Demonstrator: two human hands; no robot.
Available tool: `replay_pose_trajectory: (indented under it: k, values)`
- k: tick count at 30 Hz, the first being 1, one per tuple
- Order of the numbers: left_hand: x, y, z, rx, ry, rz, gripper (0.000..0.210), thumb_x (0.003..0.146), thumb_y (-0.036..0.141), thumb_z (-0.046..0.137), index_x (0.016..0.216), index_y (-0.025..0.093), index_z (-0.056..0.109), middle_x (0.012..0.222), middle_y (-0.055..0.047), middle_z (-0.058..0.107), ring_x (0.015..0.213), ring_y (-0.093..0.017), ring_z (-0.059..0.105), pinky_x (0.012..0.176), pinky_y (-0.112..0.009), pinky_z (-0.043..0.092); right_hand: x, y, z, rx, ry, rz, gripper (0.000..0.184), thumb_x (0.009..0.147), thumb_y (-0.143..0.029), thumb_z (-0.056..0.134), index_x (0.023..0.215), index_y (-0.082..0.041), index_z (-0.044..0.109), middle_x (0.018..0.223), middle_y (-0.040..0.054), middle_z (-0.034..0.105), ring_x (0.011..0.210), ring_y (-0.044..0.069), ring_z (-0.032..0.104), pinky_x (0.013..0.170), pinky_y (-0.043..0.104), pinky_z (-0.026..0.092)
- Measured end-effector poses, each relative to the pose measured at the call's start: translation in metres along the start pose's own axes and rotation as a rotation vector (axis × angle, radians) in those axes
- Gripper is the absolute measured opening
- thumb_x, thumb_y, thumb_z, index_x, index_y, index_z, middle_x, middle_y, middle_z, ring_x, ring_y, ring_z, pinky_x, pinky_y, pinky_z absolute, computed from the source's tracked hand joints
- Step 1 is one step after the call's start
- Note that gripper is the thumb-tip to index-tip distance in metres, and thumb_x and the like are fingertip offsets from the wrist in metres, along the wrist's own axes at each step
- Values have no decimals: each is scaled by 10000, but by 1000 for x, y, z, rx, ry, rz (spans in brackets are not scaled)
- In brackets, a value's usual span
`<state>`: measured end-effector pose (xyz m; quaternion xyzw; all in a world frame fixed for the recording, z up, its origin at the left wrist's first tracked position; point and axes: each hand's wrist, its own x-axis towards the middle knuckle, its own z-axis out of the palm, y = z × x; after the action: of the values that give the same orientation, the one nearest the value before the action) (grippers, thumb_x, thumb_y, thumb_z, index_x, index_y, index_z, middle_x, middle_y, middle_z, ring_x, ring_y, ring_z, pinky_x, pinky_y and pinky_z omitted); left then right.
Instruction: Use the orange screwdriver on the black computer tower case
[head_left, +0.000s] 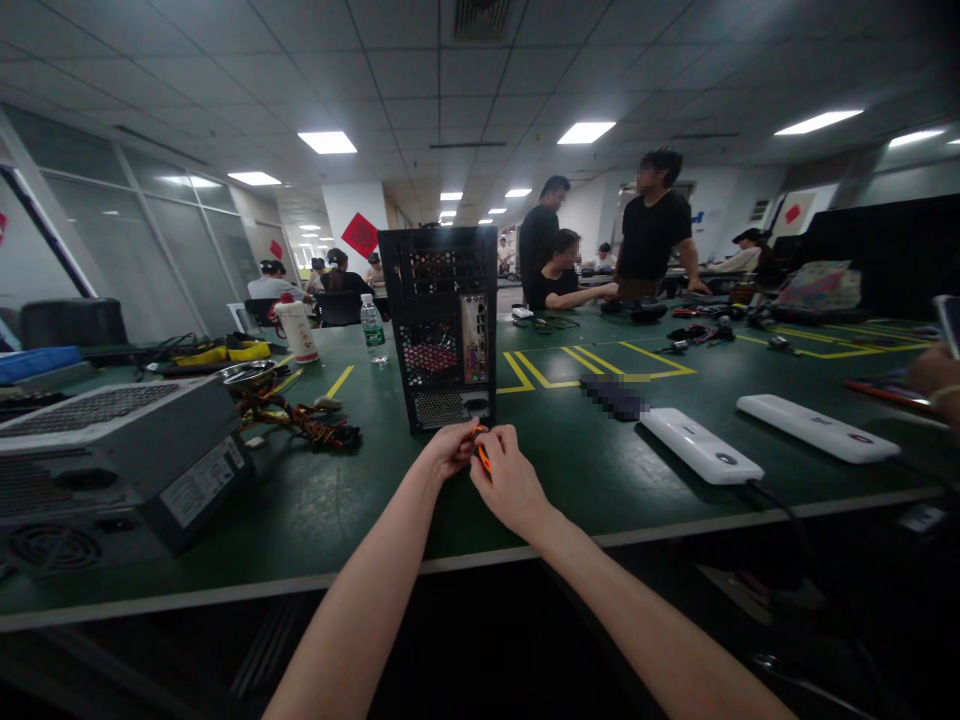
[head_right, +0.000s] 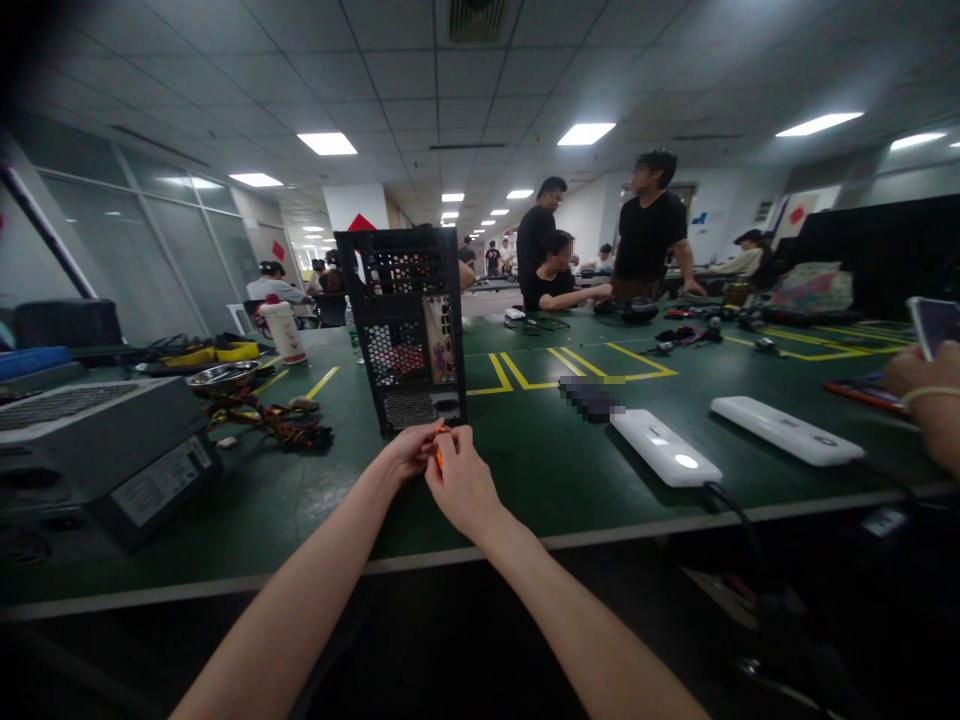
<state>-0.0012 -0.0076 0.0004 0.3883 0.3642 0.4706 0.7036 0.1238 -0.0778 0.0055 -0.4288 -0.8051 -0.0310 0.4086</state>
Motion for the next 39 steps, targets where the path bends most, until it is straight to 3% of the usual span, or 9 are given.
replay_pose_trajectory:
  k: [4, 8, 14, 17, 23, 33, 39]
  values:
    - [-1, 1, 3, -19, 39, -2, 270, 699, 295, 561, 530, 117, 449, 355, 76, 287, 289, 1, 203, 299, -132, 102, 0, -3, -1, 17, -32, -60, 202, 751, -159, 410, 952, -170, 421, 992, 72, 383, 786, 136, 502, 616, 243, 454]
    - [-2, 1, 7, -24, 103, 10, 252, 695, 325, 559, 584, 109, 490, 385, 64, 337, 298, -2, 239, 297, -131, 109, 1, -1, -1, -13, -17, 0, 165, 801, -195, 366, 951, -181, 432, 936, 58, 408, 737, 127, 514, 568, 229, 448]
    - [-10, 3, 8, -15, -53, 28, 218, 656, 283, 611, 755, 96, 558, 506, 41, 415, 370, 2, 327, 316, -109, 151, 3, 6, -4, 63, 24, 53, 180, 839, -242, 324, 931, -191, 471, 896, 46, 401, 712, 114, 513, 586, 232, 442]
    - [-13, 3, 9, 10, -74, 59, 194, 643, 247, 627, 739, 93, 557, 493, 47, 395, 372, 6, 314, 324, -105, 167, 3, 7, -5, 119, 28, 44, 186, 845, -260, 318, 914, -190, 475, 882, 41, 393, 711, 112, 507, 605, 238, 441]
    - [-10, 0, 9, 39, -44, 68, 250, 612, 303, 646, 590, 110, 490, 441, 58, 366, 339, 5, 283, 320, -127, 150, 3, 8, -3, 171, 52, 36, 165, 841, -268, 329, 903, -180, 454, 882, 39, 389, 726, 116, 501, 628, 247, 436]
    - [-11, -2, 14, 110, 98, 86, 308, 566, 365, 661, 626, 97, 523, 479, 32, 445, 362, -22, 353, 354, -172, 206, 5, 8, 0, 159, 15, 19, 167, 797, -240, 390, 950, -180, 422, 889, 41, 426, 763, 139, 495, 647, 268, 428]
    - [-6, -8, 15, 179, 117, 133, 327, 562, 398, 648, 614, 104, 515, 469, 33, 439, 374, -39, 380, 368, -182, 217, 5, 9, 0, 153, 9, 10, 147, 803, -216, 369, 936, -172, 417, 869, 39, 446, 755, 137, 493, 658, 262, 420]
